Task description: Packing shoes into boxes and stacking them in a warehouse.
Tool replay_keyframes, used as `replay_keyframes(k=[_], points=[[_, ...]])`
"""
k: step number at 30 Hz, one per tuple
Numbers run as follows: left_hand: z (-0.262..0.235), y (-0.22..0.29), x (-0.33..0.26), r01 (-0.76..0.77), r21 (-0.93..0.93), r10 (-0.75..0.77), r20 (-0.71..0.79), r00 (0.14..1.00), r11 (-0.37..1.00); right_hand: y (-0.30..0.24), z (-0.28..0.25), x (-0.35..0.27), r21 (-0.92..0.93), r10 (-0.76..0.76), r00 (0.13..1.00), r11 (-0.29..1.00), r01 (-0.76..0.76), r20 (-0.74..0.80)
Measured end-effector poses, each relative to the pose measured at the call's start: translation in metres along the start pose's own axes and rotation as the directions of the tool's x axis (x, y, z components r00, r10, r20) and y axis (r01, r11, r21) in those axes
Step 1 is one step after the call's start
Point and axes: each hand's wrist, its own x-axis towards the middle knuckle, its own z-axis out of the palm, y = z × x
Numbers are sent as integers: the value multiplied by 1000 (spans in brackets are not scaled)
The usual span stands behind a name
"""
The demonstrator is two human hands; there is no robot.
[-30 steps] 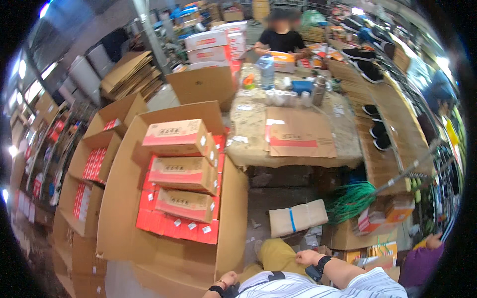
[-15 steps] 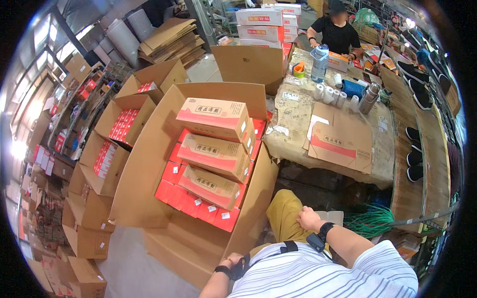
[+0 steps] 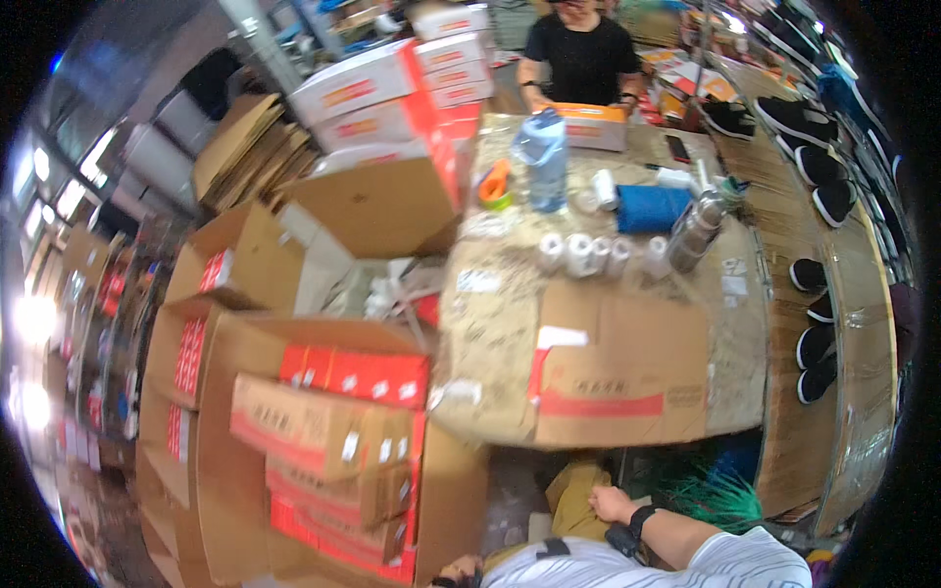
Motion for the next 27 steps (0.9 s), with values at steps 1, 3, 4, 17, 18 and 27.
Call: replay_keyframes(k=[1,3,4,17,18,27], points=[[10,18,38,518,-88,-523,-237,818,851,21,-23,-5,178,60,998,982,-61,8],[-67,166,67,566,-390,-659,-162,734,726,63,-57,-15,174,59,993,982,-77,105],[-75,174,63,550,-332,-639,-304,707,767,64,-71,-12,195,58,992,978,-79,111],[-194,250,80,444,-536,-563,-73,823,718,42,-195,31,440,-325,890,883,165,319],[-205,231,92,421,-536,-533,-66,843,732,43,-198,48,279,-381,925,888,365,5],[-205,99,205,250,-606,-304,15,953,755,95,-191,108,-545,-644,579,753,367,-500]])
